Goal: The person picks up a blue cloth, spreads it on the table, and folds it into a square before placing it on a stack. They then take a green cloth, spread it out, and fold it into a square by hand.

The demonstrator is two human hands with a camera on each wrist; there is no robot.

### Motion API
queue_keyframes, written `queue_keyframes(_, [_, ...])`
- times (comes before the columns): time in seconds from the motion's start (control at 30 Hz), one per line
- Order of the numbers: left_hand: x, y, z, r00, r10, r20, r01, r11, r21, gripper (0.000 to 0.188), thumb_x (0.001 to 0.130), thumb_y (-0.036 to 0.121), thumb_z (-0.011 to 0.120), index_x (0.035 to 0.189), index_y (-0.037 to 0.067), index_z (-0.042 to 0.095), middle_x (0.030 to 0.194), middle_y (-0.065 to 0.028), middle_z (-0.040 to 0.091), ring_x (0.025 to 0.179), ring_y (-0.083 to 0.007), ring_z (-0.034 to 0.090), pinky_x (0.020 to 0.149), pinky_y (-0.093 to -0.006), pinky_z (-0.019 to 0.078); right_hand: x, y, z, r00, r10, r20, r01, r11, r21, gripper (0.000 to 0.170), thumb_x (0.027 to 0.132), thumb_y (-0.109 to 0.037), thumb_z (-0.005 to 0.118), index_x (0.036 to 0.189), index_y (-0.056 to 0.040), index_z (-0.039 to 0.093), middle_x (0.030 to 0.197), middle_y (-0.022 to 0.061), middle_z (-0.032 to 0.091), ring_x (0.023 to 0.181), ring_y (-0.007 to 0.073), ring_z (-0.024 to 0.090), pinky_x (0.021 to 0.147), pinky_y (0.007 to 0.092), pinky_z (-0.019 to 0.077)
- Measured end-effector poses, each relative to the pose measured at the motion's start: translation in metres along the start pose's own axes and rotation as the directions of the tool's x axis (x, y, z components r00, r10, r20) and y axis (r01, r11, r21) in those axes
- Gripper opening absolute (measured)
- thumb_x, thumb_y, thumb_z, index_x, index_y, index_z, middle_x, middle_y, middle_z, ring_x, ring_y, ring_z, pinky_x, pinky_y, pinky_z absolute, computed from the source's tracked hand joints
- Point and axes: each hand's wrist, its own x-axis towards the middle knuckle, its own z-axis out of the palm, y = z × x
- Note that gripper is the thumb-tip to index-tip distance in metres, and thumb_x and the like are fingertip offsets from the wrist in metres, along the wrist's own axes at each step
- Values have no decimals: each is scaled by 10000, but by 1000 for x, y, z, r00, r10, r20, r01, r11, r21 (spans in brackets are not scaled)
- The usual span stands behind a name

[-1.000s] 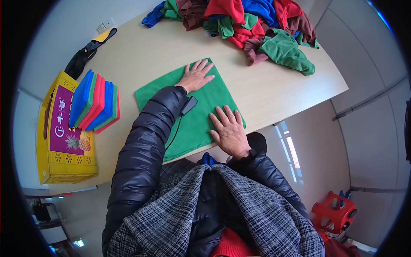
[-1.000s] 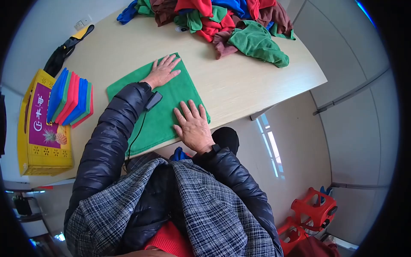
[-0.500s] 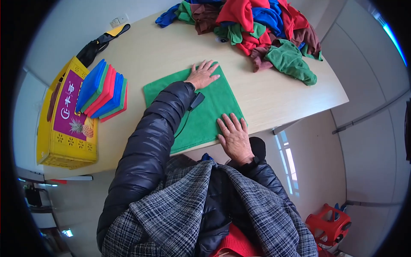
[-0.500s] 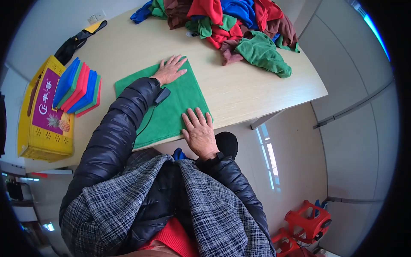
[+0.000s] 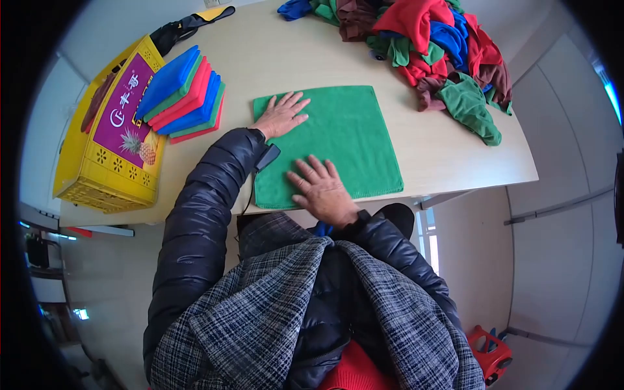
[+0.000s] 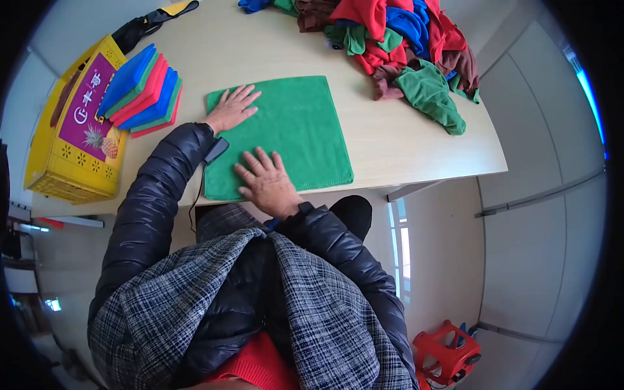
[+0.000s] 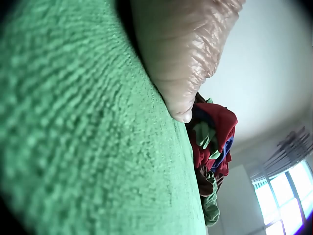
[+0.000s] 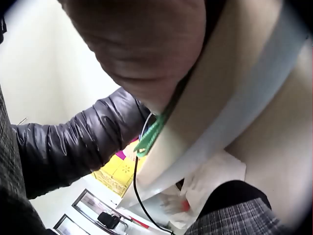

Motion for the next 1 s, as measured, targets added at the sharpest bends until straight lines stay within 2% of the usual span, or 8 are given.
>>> queue_keyframes(0.13, [4, -3, 5, 999, -25, -32, 26, 999, 44, 616, 1037, 551, 364, 1579, 270, 288, 1658, -32, 220, 1532, -279, 175, 1196, -623, 118, -4, -6, 10, 997, -29, 76, 27, 999, 25, 589, 961, -409, 562, 1485, -164, 451, 1563, 120, 376, 1464, 378, 297, 1194, 580, 212])
queue_keyframes(0.23, [6, -5, 3, 998, -23, -50, 25, 999, 31, 634, 1026, 578, 361, 1573, 263, 304, 1649, -43, 242, 1526, -282, 190, 1189, -632, 119, -12, -7, 4, 991, -52, 121, 45, 997, 58, 646, 939, -393, 596, 1518, -181, 401, 1583, 107, 348, 1483, 373, 265, 1205, 583, 184])
queue_keyframes(0.37, [4, -5, 7, 999, -25, -48, 27, 999, 45, 631, 1027, 579, 360, 1572, 267, 302, 1652, -37, 235, 1526, -281, 188, 1190, -632, 121, -24, -10, -6, 976, -112, 188, 101, 993, 67, 691, 904, -353, 651, 1522, -184, 390, 1592, 100, 331, 1484, 373, 265, 1204, 588, 184])
queue_keyframes(0.53, [1, 0, -7, 999, -34, -11, 35, 999, 38, 630, 1032, 569, 358, 1579, 263, 288, 1659, -40, 216, 1529, -284, 178, 1191, -630, 119, -35, -13, -9, 973, -156, 170, 145, 987, 75, 693, 868, -299, 698, 1496, -184, 429, 1580, 105, 354, 1482, 364, 276, 1195, 599, 202])
queue_keyframes(0.67, [-17, 8, -10, 997, -70, 26, 70, 998, -2, 634, 1036, 559, 357, 1586, 255, 272, 1664, -55, 201, 1533, -291, 163, 1196, -618, 113, -41, -3, -17, 964, -187, 188, 151, 970, 188, 666, 860, -273, 709, 1468, -160, 464, 1562, 115, 381, 1471, 345, 303, 1191, 578, 231])
queue_keyframes(0.77, [-52, 14, -25, 997, -42, 59, 44, 998, -43, 631, 1039, 540, 368, 1588, 246, 271, 1666, -65, 192, 1537, -295, 148, 1202, -606, 109, -36, 4, -10, 974, -96, 205, 9, 921, 389, 636, 866, -274, 709, 1445, -133, 488, 1548, 125, 400, 1463, 330, 323, 1192, 546, 251])
queue_keyframes(0.8, [-65, 14, -22, 997, -31, 68, 35, 997, -65, 629, 1040, 531, 373, 1589, 241, 270, 1668, -69, 188, 1539, -296, 141, 1204, -600, 106, -32, -1, -10, 972, -97, 214, 3, 916, 401, 636, 866, -274, 709, 1445, -133, 488, 1548, 125, 400, 1463, 330, 323, 1192, 546, 251])
queue_keyframes(1.0, [-136, 4, -20, 996, 15, 85, -11, 999, -42, 620, 1040, 499, 398, 1582, 220, 287, 1664, -81, 193, 1539, -304, 142, 1208, -586, 112, 9, -43, 14, 978, -198, 66, 181, 963, 200, 623, 904, -351, 667, 1449, -115, 479, 1553, 122, 391, 1464, 325, 323, 1195, 529, 254])
